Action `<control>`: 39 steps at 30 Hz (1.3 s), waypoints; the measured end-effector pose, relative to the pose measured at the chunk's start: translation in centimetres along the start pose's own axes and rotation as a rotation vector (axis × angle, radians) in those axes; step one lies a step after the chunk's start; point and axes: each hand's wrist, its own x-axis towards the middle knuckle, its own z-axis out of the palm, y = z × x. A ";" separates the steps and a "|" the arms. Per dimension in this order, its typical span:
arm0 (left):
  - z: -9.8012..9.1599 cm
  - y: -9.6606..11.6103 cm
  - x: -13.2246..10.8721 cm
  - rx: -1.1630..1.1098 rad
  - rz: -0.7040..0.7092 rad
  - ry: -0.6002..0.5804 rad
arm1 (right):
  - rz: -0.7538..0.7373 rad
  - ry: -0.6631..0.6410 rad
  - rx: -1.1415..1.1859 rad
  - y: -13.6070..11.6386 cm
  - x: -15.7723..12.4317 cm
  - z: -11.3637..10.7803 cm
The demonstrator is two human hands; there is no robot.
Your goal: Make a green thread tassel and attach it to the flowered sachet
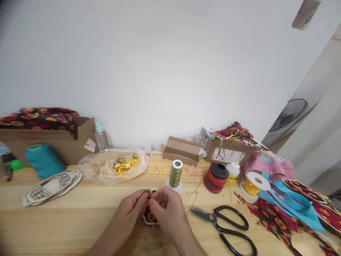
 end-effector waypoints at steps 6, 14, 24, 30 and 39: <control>0.0 -0.1 0.1 -0.009 -0.012 -0.012 | -0.038 -0.032 0.032 0.3 -0.1 0.3; 0.0 0.3 -0.1 -0.005 -0.012 -0.006 | -0.172 0.092 -0.230 0.3 0.1 -0.9; -0.8 -0.2 0.7 -0.158 -0.068 0.090 | -0.345 0.068 -0.775 1.1 -0.2 -0.9; -1.1 0.2 0.9 -0.209 -0.085 0.102 | -0.354 0.068 -0.811 0.9 0.2 -0.7; -1.0 -0.4 0.6 -0.106 0.012 0.034 | -0.455 0.102 -0.649 -1.2 1.8 -0.5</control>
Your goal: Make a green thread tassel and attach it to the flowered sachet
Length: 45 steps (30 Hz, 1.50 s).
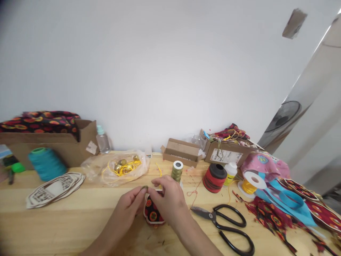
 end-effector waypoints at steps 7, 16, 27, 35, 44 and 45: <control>0.1 0.7 -0.4 0.052 0.029 -0.073 | -0.039 -0.130 -0.017 -0.7 0.9 -0.9; 0.2 0.8 -0.5 0.118 0.037 -0.093 | -0.117 -0.130 -0.037 0.0 0.5 -0.9; 0.5 0.8 -0.7 0.125 0.023 -0.122 | 0.024 -0.126 0.036 0.9 0.3 -0.8; 0.3 1.1 -0.6 0.184 0.038 -0.089 | 0.022 -0.116 0.049 0.8 0.3 -0.6; -2.1 0.1 1.5 0.097 0.023 0.147 | -0.020 -0.110 -0.092 1.3 -0.5 -0.6; -2.3 -0.1 1.8 0.077 0.028 0.159 | -0.024 -0.132 -0.138 1.2 -0.7 -0.3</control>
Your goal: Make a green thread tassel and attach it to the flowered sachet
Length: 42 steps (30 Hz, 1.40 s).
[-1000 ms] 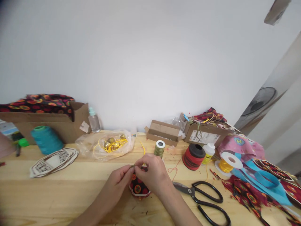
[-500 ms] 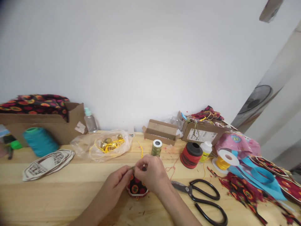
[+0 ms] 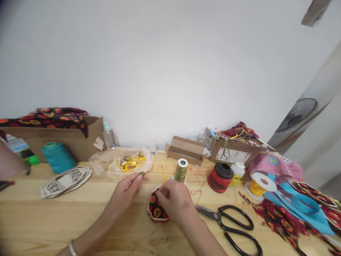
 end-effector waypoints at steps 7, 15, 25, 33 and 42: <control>0.0 -0.3 0.2 0.016 -0.010 0.031 | 0.054 -0.024 -0.190 -1.7 -0.7 2.6; 0.1 -0.1 -0.1 0.131 0.026 0.023 | 0.057 -0.003 -0.192 -1.4 -0.6 3.1; 0.7 0.4 -0.6 0.182 0.077 -0.023 | 0.083 0.139 0.284 -0.8 -0.5 3.1; 1.3 0.7 -1.3 0.243 0.130 -0.090 | 0.088 0.170 0.271 -1.2 -0.3 2.9; 1.6 0.8 -1.7 0.274 0.143 -0.107 | 0.153 0.209 0.193 -0.6 0.0 3.0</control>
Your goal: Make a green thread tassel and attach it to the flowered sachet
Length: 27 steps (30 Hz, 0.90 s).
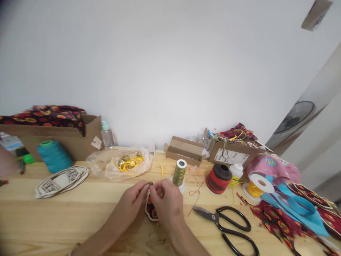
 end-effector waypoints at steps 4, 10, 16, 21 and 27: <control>0.0 0.2 -0.2 -0.014 0.021 -0.044 | 0.003 -0.013 0.015 0.2 0.1 -0.2; -0.2 0.4 -0.2 -0.071 0.019 -0.095 | 0.056 -0.025 0.238 -0.2 0.0 -0.6; 0.0 0.8 -0.5 -0.159 0.055 -0.180 | 0.196 -0.056 0.543 -0.9 0.6 -0.8; 0.1 0.5 -0.3 -0.201 0.015 -0.219 | 0.428 -0.047 0.826 -0.6 0.8 -1.2; 0.2 -0.7 0.2 -0.348 -0.088 -0.249 | 0.498 0.001 0.973 -0.5 0.8 -1.4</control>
